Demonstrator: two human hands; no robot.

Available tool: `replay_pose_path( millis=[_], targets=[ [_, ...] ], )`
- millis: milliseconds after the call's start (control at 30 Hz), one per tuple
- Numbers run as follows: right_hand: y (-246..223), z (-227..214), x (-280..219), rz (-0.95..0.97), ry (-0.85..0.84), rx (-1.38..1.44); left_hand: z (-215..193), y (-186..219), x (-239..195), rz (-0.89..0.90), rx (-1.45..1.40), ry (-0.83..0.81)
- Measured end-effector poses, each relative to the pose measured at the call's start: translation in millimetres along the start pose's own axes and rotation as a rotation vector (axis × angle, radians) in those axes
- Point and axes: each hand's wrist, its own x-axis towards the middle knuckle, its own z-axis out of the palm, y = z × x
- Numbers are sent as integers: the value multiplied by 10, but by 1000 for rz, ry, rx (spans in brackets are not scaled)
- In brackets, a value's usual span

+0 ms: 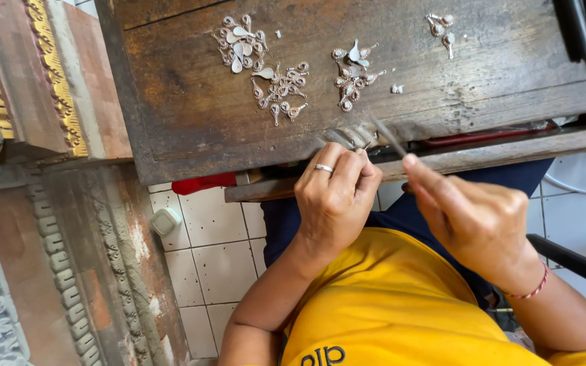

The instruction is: Refining small silver jewelry components using a fine metal tool at a workbench

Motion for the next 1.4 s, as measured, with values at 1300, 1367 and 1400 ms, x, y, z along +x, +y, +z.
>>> replay_pose_path(
  millis=[1300, 1367, 1400],
  targets=[
    [7, 321, 38, 121, -76, 301, -40, 65, 50, -88, -25, -94],
    [-21, 232, 163, 59, -48, 181, -48, 82, 59, -95, -27, -92],
    [-30, 191, 240, -6, -14, 57, -53, 83, 76, -98, -30, -86]
  ],
)
